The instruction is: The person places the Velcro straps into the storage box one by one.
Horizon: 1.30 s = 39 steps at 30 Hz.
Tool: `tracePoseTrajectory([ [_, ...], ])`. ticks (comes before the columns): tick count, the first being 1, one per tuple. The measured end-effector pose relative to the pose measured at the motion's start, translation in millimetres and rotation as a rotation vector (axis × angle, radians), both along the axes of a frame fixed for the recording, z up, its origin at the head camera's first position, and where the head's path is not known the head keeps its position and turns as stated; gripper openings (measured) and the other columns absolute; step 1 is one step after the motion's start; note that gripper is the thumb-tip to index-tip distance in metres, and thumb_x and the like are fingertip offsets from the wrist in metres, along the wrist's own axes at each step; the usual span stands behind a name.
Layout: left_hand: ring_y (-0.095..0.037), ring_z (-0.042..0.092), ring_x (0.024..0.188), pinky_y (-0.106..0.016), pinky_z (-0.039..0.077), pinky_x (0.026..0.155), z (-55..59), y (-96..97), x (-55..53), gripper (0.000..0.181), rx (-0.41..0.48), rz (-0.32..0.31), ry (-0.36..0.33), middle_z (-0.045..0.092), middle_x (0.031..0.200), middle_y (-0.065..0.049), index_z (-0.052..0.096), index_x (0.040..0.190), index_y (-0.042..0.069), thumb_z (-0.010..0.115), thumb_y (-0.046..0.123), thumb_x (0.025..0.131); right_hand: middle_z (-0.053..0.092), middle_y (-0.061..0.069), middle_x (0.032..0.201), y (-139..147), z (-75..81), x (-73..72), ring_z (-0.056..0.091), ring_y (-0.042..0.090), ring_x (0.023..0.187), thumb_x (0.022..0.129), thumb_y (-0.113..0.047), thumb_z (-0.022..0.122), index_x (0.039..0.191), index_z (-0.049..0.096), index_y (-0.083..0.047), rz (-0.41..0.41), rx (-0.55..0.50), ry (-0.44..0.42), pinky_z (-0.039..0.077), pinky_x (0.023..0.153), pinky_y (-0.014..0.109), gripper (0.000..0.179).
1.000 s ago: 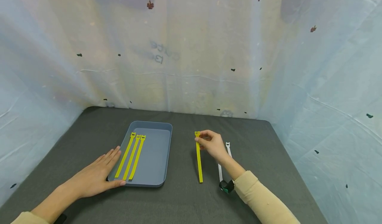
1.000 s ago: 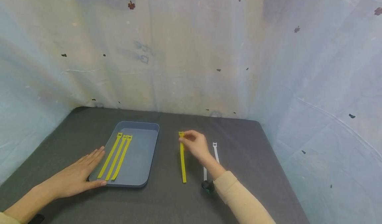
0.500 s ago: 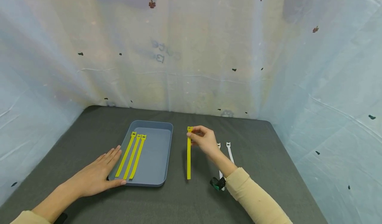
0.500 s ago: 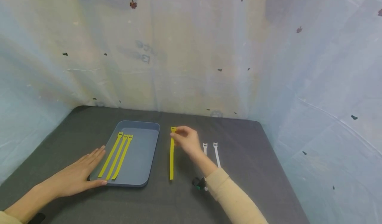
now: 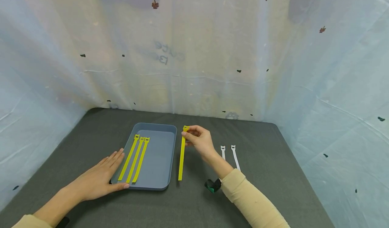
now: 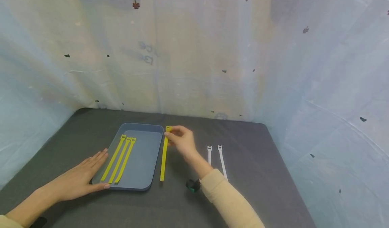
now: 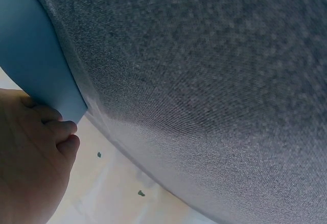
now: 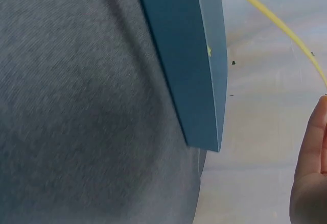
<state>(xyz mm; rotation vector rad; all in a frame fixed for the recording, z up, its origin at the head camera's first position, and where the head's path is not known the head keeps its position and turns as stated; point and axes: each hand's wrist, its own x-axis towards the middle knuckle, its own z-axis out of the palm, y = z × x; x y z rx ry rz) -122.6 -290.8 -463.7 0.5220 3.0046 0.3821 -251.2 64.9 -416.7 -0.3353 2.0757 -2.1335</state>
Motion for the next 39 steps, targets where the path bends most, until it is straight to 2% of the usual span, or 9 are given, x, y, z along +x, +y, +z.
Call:
tracePoseTrajectory([
  [3, -0.048, 0.027, 0.153, -0.066, 0.03, 0.118, -0.3, -0.1, -0.2, 0.115, -0.005, 0.001, 0.003, 0.021, 0.17, -0.023, 0.027, 0.162, -0.004, 0.057, 0.08, 0.089, 0.072, 0.006, 0.1, -6.8, 0.3, 0.4, 0.072, 0.015, 0.083, 0.095, -0.007, 0.076, 0.117, 0.069, 0.001, 0.008, -0.016, 0.001, 0.065, 0.078, 0.042, 0.024],
  [12, -0.047, 0.027, 0.153, -0.066, 0.029, 0.118, -1.8, -1.1, -0.9, 0.116, -0.007, -0.002, 0.003, 0.021, 0.17, -0.023, 0.027, 0.162, -0.003, 0.057, 0.08, 0.089, 0.071, 0.006, 0.099, -27.0, -4.2, 5.7, 0.073, 0.016, 0.083, 0.097, -0.007, 0.075, 0.117, 0.068, 0.002, 0.062, -0.074, -0.034, 0.059, 0.091, 0.06, 0.024],
  [19, -0.048, 0.027, 0.153, -0.067, 0.03, 0.118, -0.7, -0.7, 0.3, 0.115, -0.003, -0.004, 0.004, 0.021, 0.17, -0.024, 0.027, 0.162, -0.004, 0.058, 0.079, 0.089, 0.071, 0.005, 0.099, -41.3, -9.6, 5.1, 0.072, 0.015, 0.083, 0.096, -0.006, 0.075, 0.116, 0.068, 0.002, 0.074, -0.115, -0.055, 0.063, 0.085, 0.05, 0.022],
  [23, -0.048, 0.027, 0.153, -0.067, 0.03, 0.118, 1.7, 0.1, 1.3, 0.114, 0.003, -0.003, 0.002, 0.021, 0.17, -0.024, 0.027, 0.162, -0.004, 0.058, 0.078, 0.089, 0.072, 0.006, 0.1, -49.7, -12.6, 6.2, 0.072, 0.016, 0.085, 0.096, -0.006, 0.075, 0.116, 0.068, 0.002, 0.077, -0.122, -0.06, 0.063, 0.085, 0.05, 0.022],
  [27, -0.048, 0.026, 0.153, -0.067, 0.03, 0.118, 2.3, 0.5, 1.4, 0.114, 0.009, -0.003, 0.001, 0.021, 0.17, -0.024, 0.026, 0.162, -0.004, 0.059, 0.078, 0.089, 0.072, 0.006, 0.098, -58.0, -17.2, 8.7, 0.072, 0.016, 0.084, 0.096, -0.006, 0.075, 0.114, 0.069, 0.001, 0.08, -0.126, -0.07, 0.065, 0.078, 0.04, 0.02],
  [32, -0.047, 0.026, 0.153, -0.067, 0.03, 0.118, 1.8, 0.6, 1.1, 0.115, 0.006, -0.004, 0.0, 0.021, 0.17, -0.024, 0.026, 0.163, -0.004, 0.059, 0.078, 0.089, 0.071, 0.006, 0.096, -69.6, -22.3, 11.2, 0.072, 0.016, 0.083, 0.096, -0.005, 0.075, 0.113, 0.07, 0.001, 0.081, -0.145, -0.085, 0.065, 0.08, 0.044, 0.018],
  [39, -0.047, 0.026, 0.153, -0.067, 0.03, 0.118, 1.6, 0.1, 0.0, 0.115, -0.005, -0.004, 0.004, 0.021, 0.17, -0.024, 0.026, 0.162, -0.004, 0.058, 0.079, 0.089, 0.072, 0.007, 0.096, -83.9, -26.7, 12.8, 0.073, 0.016, 0.082, 0.095, -0.004, 0.076, 0.11, 0.071, 0.0, 0.072, -0.131, -0.091, 0.065, 0.075, 0.035, 0.017],
])
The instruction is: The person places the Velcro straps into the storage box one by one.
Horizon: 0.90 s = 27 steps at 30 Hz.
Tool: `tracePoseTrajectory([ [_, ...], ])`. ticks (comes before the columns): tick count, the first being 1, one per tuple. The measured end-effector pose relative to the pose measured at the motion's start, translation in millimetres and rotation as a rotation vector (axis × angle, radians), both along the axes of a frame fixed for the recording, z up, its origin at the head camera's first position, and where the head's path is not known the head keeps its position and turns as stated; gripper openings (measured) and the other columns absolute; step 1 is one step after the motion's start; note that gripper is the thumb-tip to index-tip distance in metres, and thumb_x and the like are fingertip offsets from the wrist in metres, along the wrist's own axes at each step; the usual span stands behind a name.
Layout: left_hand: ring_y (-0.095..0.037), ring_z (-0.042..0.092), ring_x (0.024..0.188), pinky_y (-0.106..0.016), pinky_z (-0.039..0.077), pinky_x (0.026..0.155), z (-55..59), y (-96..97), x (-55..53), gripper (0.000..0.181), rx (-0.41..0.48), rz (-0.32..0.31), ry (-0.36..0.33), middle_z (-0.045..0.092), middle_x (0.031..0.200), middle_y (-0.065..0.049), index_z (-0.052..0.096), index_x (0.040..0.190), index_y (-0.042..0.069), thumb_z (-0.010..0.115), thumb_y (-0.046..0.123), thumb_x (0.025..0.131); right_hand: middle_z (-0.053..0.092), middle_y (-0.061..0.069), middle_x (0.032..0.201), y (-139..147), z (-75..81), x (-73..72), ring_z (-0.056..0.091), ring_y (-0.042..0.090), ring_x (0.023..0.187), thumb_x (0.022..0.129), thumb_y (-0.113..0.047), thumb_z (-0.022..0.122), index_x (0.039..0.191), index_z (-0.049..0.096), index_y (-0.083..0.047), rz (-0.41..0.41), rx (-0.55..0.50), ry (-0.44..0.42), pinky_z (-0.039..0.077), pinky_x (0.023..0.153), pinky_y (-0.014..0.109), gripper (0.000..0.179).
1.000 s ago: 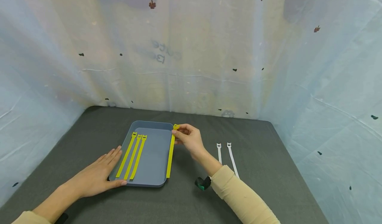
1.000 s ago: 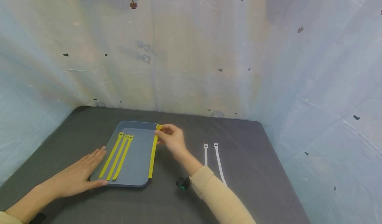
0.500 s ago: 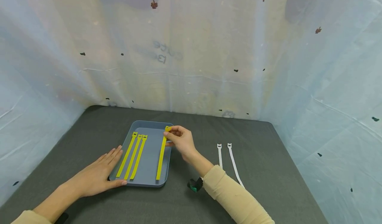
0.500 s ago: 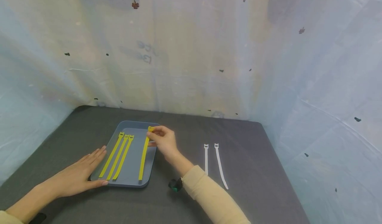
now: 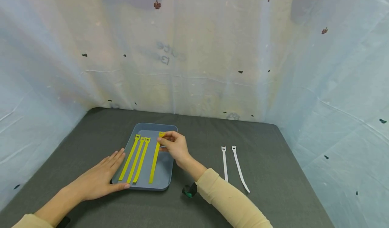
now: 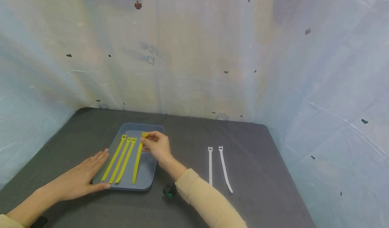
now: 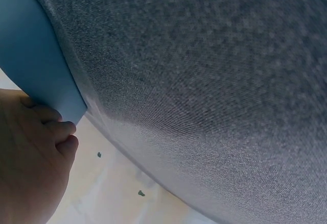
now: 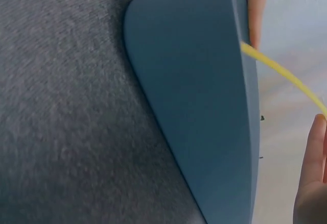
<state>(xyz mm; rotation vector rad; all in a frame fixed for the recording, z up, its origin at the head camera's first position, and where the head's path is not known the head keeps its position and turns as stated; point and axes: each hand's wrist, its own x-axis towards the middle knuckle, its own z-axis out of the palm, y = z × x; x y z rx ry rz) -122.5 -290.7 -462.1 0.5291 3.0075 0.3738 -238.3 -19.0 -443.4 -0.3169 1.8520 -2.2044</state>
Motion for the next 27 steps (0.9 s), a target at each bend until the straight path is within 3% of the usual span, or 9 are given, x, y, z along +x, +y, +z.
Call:
tracePoseTrajectory([
  [14, -0.045, 0.022, 0.156, -0.064, 0.027, 0.12, -0.5, 0.6, 0.3, 0.117, 0.009, 0.017, -0.016, 0.02, 0.17, -0.023, 0.026, 0.163, -0.003, 0.059, 0.08, 0.088, 0.07, 0.009, 0.098, -19.1, -14.3, -2.9, 0.073, 0.017, 0.084, 0.094, -0.006, 0.077, 0.11, 0.072, 0.0, -0.024, 0.08, -0.021, 0.064, 0.084, 0.047, 0.018],
  [27, -0.044, 0.022, 0.156, -0.062, 0.026, 0.121, -1.7, 0.1, 0.1, 0.116, 0.009, 0.015, -0.009, 0.02, 0.171, -0.022, 0.026, 0.163, -0.003, 0.058, 0.08, 0.088, 0.073, 0.004, 0.098, -29.7, -25.3, -9.8, 0.072, 0.012, 0.081, 0.094, -0.009, 0.078, 0.108, 0.075, -0.004, 0.013, 0.293, 0.128, 0.065, 0.079, 0.043, 0.015],
])
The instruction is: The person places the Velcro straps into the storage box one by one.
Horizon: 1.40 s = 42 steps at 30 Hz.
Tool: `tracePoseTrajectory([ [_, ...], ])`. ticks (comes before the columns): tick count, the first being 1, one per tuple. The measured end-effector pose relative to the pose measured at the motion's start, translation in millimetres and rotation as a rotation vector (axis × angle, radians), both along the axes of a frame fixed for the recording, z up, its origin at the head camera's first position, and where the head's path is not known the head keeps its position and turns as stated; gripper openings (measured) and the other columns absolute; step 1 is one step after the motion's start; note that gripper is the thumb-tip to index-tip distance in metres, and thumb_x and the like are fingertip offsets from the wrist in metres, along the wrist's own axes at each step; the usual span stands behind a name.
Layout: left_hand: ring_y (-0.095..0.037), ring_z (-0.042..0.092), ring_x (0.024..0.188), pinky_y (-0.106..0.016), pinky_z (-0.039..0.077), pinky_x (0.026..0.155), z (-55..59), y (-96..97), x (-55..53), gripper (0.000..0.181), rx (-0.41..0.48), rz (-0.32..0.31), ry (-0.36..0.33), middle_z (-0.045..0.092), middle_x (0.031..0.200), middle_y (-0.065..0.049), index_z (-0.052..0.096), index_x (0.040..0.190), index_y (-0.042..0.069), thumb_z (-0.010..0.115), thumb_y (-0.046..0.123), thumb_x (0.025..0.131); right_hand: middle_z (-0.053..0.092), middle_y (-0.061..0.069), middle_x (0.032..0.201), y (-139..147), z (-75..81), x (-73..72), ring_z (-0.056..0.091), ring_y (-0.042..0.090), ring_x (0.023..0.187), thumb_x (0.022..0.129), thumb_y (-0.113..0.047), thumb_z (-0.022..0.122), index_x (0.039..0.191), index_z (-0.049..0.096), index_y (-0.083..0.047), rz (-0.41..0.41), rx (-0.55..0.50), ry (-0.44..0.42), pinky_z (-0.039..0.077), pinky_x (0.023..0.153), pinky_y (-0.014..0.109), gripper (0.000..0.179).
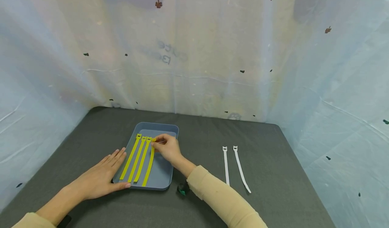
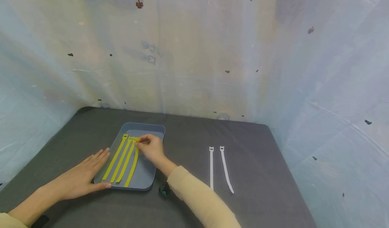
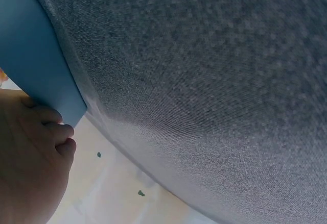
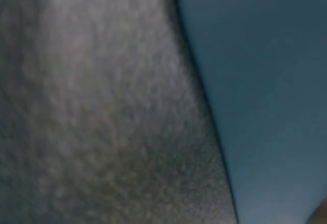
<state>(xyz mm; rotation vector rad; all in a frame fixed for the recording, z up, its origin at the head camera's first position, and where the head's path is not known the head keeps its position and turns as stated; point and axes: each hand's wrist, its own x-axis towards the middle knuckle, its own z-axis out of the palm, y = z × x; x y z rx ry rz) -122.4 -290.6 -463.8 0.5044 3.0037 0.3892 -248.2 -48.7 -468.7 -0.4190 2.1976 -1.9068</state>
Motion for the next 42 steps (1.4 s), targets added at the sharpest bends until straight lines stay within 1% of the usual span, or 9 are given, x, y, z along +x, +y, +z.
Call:
tracePoseTrajectory([
  [2, -0.044, 0.022, 0.156, -0.063, 0.026, 0.121, -0.1, -0.1, 0.0, 0.116, -0.002, 0.003, -0.002, 0.02, 0.171, -0.022, 0.026, 0.163, -0.003, 0.058, 0.08, 0.088, 0.073, 0.004, 0.097, -0.6, -0.3, -1.2, 0.071, 0.011, 0.078, 0.094, -0.01, 0.078, 0.107, 0.075, -0.003, 0.014, 0.042, 0.038, 0.065, 0.077, 0.041, 0.015],
  [4, -0.044, 0.022, 0.156, -0.063, 0.026, 0.121, -0.1, -0.2, 0.1, 0.116, -0.002, 0.005, -0.004, 0.02, 0.171, -0.022, 0.026, 0.163, -0.003, 0.058, 0.08, 0.088, 0.073, 0.003, 0.095, -1.5, -0.7, -2.8, 0.07, 0.009, 0.076, 0.094, -0.01, 0.079, 0.106, 0.076, -0.003, 0.018, 0.098, 0.082, 0.065, 0.072, 0.036, 0.015],
  [9, -0.044, 0.022, 0.156, -0.064, 0.027, 0.12, -0.6, -0.1, 0.8, 0.116, 0.001, 0.004, -0.004, 0.02, 0.171, -0.022, 0.026, 0.163, -0.003, 0.058, 0.08, 0.088, 0.072, -0.001, 0.093, -3.1, -2.2, -6.5, 0.065, 0.004, 0.076, 0.093, -0.013, 0.08, 0.104, 0.076, -0.005, 0.033, 0.267, 0.201, 0.057, 0.063, 0.02, 0.014],
  [13, -0.043, 0.021, 0.156, -0.063, 0.027, 0.121, -1.5, -0.1, 1.7, 0.115, 0.007, 0.006, -0.005, 0.019, 0.171, -0.021, 0.025, 0.163, -0.002, 0.058, 0.08, 0.089, 0.074, -0.002, 0.092, -4.2, -3.4, -9.7, 0.064, 0.003, 0.077, 0.094, -0.015, 0.08, 0.105, 0.077, -0.006, 0.056, 0.373, 0.288, 0.054, 0.064, 0.016, 0.015],
  [17, -0.043, 0.021, 0.156, -0.063, 0.026, 0.121, -1.4, -0.2, 1.8, 0.115, 0.009, 0.007, -0.008, 0.019, 0.171, -0.021, 0.024, 0.164, -0.002, 0.057, 0.079, 0.089, 0.076, -0.001, 0.093, -6.7, -7.5, -15.2, 0.066, 0.002, 0.078, 0.093, -0.016, 0.081, 0.106, 0.077, -0.005, 0.074, 0.438, 0.363, 0.053, 0.065, 0.014, 0.017],
  [21, -0.043, 0.02, 0.156, -0.064, 0.026, 0.121, -1.0, -0.3, 1.7, 0.115, 0.013, 0.005, -0.014, 0.018, 0.171, -0.021, 0.023, 0.164, -0.002, 0.057, 0.079, 0.089, 0.076, -0.001, 0.093, -9.3, -7.6, -19.2, 0.065, 0.002, 0.077, 0.093, -0.017, 0.081, 0.106, 0.077, -0.006, 0.08, 0.509, 0.392, 0.052, 0.065, 0.013, 0.017],
  [28, -0.043, 0.021, 0.156, -0.064, 0.026, 0.12, -1.3, -1.1, 1.4, 0.116, 0.006, 0.008, -0.013, 0.017, 0.171, -0.021, 0.023, 0.164, -0.002, 0.057, 0.08, 0.089, 0.074, -0.003, 0.091, -11.7, -4.9, -26.5, 0.064, 0.004, 0.078, 0.092, -0.022, 0.083, 0.103, 0.077, -0.01, 0.096, 0.595, 0.38, 0.052, 0.067, 0.016, 0.017],
  [34, -0.043, 0.021, 0.156, -0.064, 0.026, 0.121, -1.2, -1.7, 1.4, 0.116, 0.006, 0.012, -0.015, 0.017, 0.172, -0.02, 0.023, 0.164, -0.001, 0.056, 0.081, 0.089, 0.074, -0.002, 0.094, -13.9, -5.2, -33.1, 0.065, 0.006, 0.081, 0.091, -0.026, 0.084, 0.105, 0.078, -0.01, 0.1, 0.68, 0.392, 0.052, 0.068, 0.017, 0.022],
  [42, -0.043, 0.021, 0.156, -0.063, 0.027, 0.121, -1.3, -1.2, 2.0, 0.116, -0.004, 0.007, -0.002, 0.018, 0.172, -0.02, 0.025, 0.163, -0.002, 0.055, 0.081, 0.089, 0.069, -0.002, 0.099, -15.6, -5.7, -34.4, 0.059, 0.009, 0.086, 0.09, -0.031, 0.085, 0.109, 0.078, -0.012, 0.096, 0.781, 0.401, 0.05, 0.071, 0.021, 0.028],
])
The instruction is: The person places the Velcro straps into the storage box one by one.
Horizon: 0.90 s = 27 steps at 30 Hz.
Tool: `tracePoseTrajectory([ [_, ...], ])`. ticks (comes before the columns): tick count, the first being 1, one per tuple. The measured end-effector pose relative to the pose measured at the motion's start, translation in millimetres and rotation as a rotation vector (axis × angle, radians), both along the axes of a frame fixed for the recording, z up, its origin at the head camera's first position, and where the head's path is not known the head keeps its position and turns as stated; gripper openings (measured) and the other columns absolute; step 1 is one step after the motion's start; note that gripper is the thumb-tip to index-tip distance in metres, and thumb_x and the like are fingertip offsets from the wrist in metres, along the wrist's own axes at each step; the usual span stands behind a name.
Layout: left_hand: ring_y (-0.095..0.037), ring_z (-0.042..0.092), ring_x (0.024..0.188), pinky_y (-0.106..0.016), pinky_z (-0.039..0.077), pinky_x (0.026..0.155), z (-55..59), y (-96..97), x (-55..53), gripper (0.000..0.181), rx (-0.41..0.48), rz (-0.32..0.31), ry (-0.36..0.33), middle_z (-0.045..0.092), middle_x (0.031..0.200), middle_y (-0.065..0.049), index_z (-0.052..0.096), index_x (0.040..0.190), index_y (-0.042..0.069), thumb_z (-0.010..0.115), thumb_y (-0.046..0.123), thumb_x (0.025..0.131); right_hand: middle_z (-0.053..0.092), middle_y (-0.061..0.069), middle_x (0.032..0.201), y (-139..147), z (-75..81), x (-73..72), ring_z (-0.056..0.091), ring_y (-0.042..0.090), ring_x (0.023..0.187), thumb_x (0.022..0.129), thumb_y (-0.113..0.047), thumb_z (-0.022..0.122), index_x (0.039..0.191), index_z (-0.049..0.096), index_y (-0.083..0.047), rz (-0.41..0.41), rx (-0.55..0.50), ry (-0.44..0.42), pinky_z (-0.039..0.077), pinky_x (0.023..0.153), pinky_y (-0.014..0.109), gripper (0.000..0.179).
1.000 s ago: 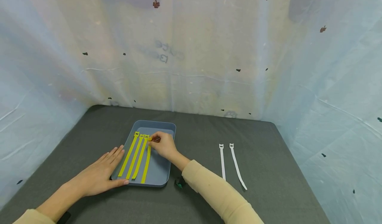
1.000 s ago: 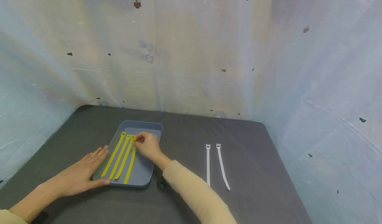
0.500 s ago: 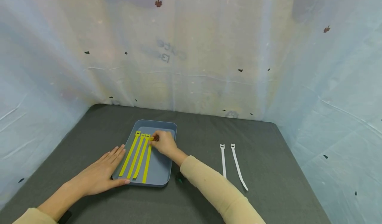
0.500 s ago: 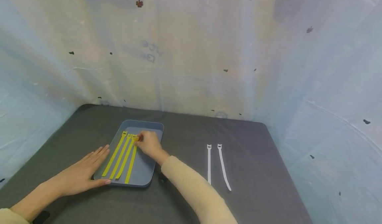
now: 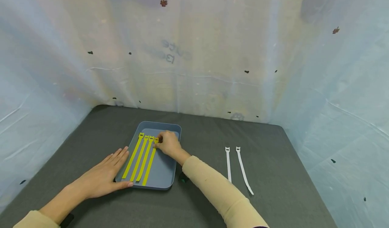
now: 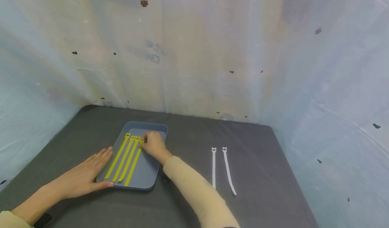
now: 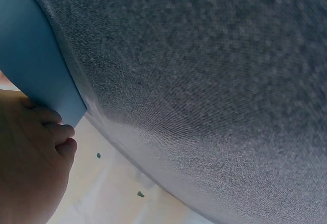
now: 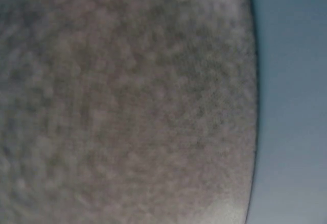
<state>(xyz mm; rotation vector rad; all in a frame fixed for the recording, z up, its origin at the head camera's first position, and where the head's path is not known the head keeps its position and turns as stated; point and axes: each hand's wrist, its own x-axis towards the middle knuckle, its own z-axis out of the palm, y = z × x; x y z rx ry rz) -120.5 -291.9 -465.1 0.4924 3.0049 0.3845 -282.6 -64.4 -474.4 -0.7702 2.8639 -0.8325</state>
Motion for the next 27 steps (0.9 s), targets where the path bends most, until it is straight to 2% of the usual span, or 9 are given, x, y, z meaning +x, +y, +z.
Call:
tracePoseTrajectory([
  [17, -0.042, 0.022, 0.156, -0.061, 0.027, 0.122, -1.2, 1.4, -1.0, 0.116, 0.004, -0.006, 0.011, 0.019, 0.171, -0.02, 0.024, 0.164, -0.002, 0.056, 0.08, 0.089, 0.068, 0.002, 0.112, 0.1, -0.5, -1.0, 0.065, 0.015, 0.099, 0.09, -0.032, 0.084, 0.129, 0.073, -0.012, -0.038, 0.006, 0.005, 0.056, 0.082, 0.025, 0.046],
  [23, -0.043, 0.023, 0.156, -0.063, 0.027, 0.12, -0.9, 1.5, -0.8, 0.116, 0.003, -0.004, 0.006, 0.018, 0.171, -0.021, 0.024, 0.163, -0.002, 0.057, 0.08, 0.089, 0.068, 0.004, 0.115, 1.4, 0.3, 1.8, 0.066, 0.018, 0.104, 0.092, -0.03, 0.082, 0.129, 0.072, -0.011, -0.037, -0.046, -0.015, 0.057, 0.085, 0.027, 0.043],
  [27, -0.043, 0.022, 0.156, -0.063, 0.027, 0.121, -0.5, 0.8, -0.4, 0.115, 0.006, -0.001, 0.0, 0.018, 0.171, -0.021, 0.024, 0.164, -0.002, 0.057, 0.08, 0.089, 0.067, 0.006, 0.125, 1.5, 2.0, 3.8, 0.066, 0.02, 0.111, 0.098, -0.03, 0.076, 0.131, 0.071, -0.01, -0.035, -0.102, -0.046, 0.058, 0.087, 0.028, 0.039],
])
